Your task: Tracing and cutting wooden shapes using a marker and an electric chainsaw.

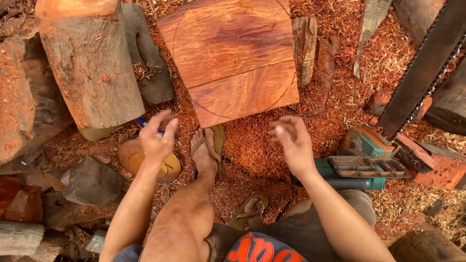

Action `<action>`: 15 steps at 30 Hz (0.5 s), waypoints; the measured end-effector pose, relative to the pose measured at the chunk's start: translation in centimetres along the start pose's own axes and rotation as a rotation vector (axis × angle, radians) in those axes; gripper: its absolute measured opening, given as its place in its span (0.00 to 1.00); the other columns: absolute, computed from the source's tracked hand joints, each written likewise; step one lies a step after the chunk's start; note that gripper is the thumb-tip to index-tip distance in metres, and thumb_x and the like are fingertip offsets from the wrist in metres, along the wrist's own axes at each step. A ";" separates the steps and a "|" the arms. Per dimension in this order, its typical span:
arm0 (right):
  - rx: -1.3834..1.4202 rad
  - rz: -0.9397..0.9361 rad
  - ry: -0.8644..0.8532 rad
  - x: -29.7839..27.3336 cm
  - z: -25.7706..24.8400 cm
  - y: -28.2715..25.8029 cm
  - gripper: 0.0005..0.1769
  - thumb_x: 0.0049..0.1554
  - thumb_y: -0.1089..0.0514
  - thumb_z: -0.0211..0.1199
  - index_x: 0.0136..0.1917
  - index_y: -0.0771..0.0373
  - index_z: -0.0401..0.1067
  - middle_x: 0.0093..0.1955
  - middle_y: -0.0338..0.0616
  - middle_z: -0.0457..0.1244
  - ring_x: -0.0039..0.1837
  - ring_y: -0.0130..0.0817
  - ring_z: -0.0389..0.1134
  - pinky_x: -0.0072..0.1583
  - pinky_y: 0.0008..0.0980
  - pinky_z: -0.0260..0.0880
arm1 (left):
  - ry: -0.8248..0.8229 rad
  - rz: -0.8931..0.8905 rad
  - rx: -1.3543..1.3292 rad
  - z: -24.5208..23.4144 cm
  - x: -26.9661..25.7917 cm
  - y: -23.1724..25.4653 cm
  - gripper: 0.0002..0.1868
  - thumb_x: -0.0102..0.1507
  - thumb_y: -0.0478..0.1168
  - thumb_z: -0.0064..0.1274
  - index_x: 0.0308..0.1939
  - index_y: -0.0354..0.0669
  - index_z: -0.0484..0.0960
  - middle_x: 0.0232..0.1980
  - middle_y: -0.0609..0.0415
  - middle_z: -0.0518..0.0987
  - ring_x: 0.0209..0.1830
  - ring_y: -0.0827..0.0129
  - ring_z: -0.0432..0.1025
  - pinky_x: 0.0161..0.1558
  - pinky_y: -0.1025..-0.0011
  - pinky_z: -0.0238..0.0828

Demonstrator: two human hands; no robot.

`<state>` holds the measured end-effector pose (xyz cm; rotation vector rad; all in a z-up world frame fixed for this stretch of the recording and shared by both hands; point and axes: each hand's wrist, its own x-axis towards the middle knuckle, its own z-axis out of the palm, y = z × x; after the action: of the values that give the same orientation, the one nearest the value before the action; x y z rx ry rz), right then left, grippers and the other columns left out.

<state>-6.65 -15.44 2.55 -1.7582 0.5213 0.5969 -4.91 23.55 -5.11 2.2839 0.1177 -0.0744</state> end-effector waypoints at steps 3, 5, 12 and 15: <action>0.497 0.147 0.034 2.3 0.6 1.0 0.31 0.64 0.48 0.55 0.73 0.65 0.53 0.68 0.61 0.61 0.68 0.50 0.67 0.64 0.51 0.75 | 0.086 0.150 -0.159 0.5 6.9 6.6 0.26 0.70 0.46 0.60 0.66 0.33 0.74 0.58 0.42 0.80 0.54 0.57 0.78 0.55 0.62 0.80; 0.812 0.227 0.060 3.4 0.9 1.3 0.33 0.63 0.48 0.53 0.75 0.63 0.49 0.68 0.62 0.57 0.68 0.51 0.65 0.64 0.54 0.74 | 0.146 0.204 -0.257 1.0 12.2 8.3 0.31 0.70 0.47 0.61 0.70 0.32 0.67 0.64 0.39 0.75 0.62 0.55 0.74 0.60 0.59 0.79; 1.027 -0.048 0.048 6.7 -1.2 1.9 0.31 0.66 0.49 0.56 0.76 0.65 0.55 0.73 0.57 0.57 0.72 0.47 0.64 0.70 0.51 0.70 | 0.123 0.073 -0.416 6.4 19.7 8.4 0.29 0.64 0.49 0.69 0.60 0.32 0.79 0.58 0.43 0.79 0.62 0.55 0.73 0.67 0.54 0.72; 0.886 0.013 0.236 7.4 -3.3 0.1 0.28 0.64 0.50 0.58 0.72 0.68 0.60 0.68 0.58 0.61 0.68 0.48 0.67 0.66 0.50 0.74 | 0.163 0.019 -0.506 8.4 19.4 11.0 0.26 0.62 0.46 0.68 0.56 0.33 0.77 0.54 0.45 0.78 0.57 0.58 0.74 0.63 0.56 0.75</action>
<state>-0.58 -18.97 -1.50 -0.9758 0.8082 0.1095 15.50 11.16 -4.15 1.7825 0.1778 0.1384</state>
